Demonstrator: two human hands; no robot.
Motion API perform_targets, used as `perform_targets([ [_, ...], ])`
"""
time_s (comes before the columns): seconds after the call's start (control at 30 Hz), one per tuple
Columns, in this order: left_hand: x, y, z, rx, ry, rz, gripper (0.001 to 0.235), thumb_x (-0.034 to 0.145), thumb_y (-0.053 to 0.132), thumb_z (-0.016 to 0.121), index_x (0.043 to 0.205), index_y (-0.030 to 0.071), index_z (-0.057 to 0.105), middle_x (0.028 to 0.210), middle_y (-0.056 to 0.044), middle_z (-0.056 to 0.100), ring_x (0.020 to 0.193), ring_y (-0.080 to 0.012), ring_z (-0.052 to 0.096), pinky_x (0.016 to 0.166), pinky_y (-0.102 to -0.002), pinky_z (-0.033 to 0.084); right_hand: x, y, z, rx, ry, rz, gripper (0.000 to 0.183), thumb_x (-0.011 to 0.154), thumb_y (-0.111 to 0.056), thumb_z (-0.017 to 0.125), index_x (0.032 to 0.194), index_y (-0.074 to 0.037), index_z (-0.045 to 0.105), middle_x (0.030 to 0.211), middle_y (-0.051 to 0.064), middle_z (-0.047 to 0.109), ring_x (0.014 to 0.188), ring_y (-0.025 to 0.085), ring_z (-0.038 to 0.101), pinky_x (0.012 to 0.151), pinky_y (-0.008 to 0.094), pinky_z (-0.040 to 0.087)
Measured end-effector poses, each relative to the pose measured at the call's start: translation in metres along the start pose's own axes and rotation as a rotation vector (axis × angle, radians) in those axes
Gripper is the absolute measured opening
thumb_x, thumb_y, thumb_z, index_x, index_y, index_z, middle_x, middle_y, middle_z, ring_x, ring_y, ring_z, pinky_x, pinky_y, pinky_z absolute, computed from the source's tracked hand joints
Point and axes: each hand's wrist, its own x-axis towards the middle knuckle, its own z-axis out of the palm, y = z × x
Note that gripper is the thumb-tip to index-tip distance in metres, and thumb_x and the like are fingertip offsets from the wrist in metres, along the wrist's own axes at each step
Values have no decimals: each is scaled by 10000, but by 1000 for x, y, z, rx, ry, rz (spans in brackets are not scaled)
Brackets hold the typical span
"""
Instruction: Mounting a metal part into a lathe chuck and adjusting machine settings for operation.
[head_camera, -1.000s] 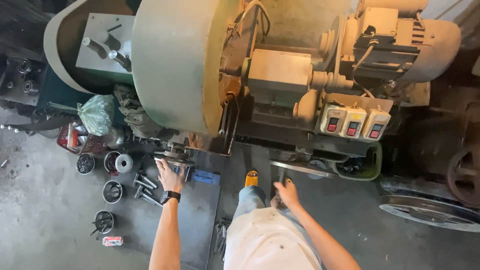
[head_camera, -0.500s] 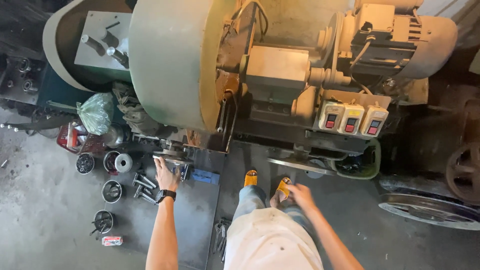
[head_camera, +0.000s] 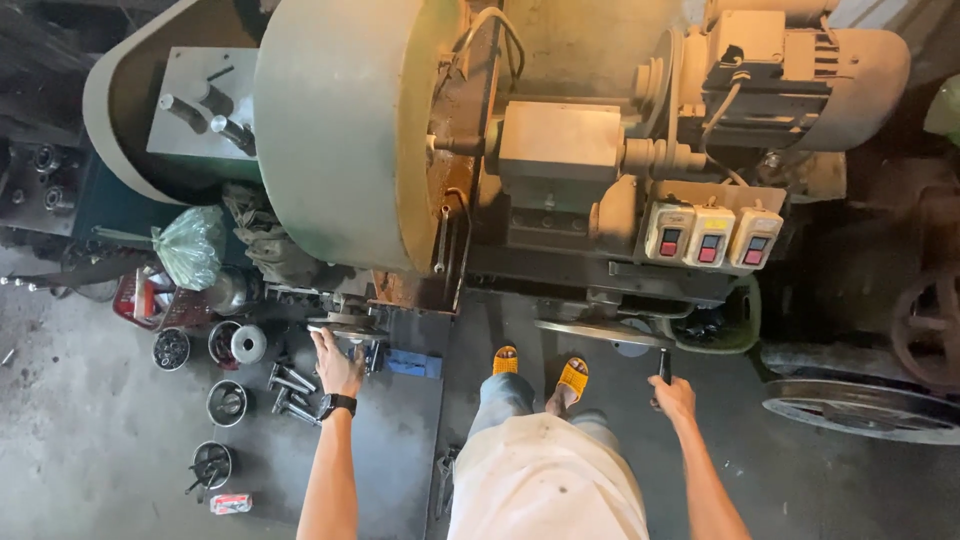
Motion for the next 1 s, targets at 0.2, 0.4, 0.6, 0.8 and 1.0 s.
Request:
perform_targets([
  [0.2, -8, 9, -2, 4, 10, -1, 865, 692, 293, 648, 1407, 4, 256, 1449, -238, 221, 1242, -392, 402, 944, -558, 373, -70, -38, 21, -20, -38, -97, 304, 744, -228, 670, 818, 67, 660, 634, 241, 628, 556, 296, 657, 517, 393, 522],
  [0.4, -15, 21, -14, -10, -62, -25, 906, 683, 273, 665, 1418, 12, 203, 1458, -237, 173, 1261, -395, 375, 970, -562, 350, -106, -86, 115, -47, -217, -262, 411, 739, -340, 607, 850, 50, 669, 856, 260, 657, 914, 384, 623, 759, 456, 467],
  [0.6, -18, 21, -17, -12, -71, -68, 876, 685, 199, 669, 1420, 25, 226, 1473, -210, 180, 1267, -381, 380, 981, -579, 323, -73, -81, 154, 75, -427, -10, 300, 696, -269, 674, 773, 16, 623, 630, 166, 630, 531, 229, 654, 473, 319, 552],
  [0.8, -13, 20, -20, -8, -113, -62, 844, 704, 196, 646, 1421, 34, 232, 1472, -191, 186, 1274, -369, 376, 978, -607, 313, -69, -59, 133, 117, -378, -97, 256, 656, -298, 707, 692, -50, 659, 567, 130, 614, 501, 207, 653, 459, 315, 548],
  [1.0, -4, 14, -16, 22, -106, -47, 835, 700, 209, 652, 1409, 15, 255, 1456, -220, 218, 1257, -381, 398, 968, -602, 331, -27, -5, 25, 396, -217, -104, 214, 696, -128, 706, 720, 48, 586, 542, 205, 500, 480, 265, 574, 471, 372, 508],
])
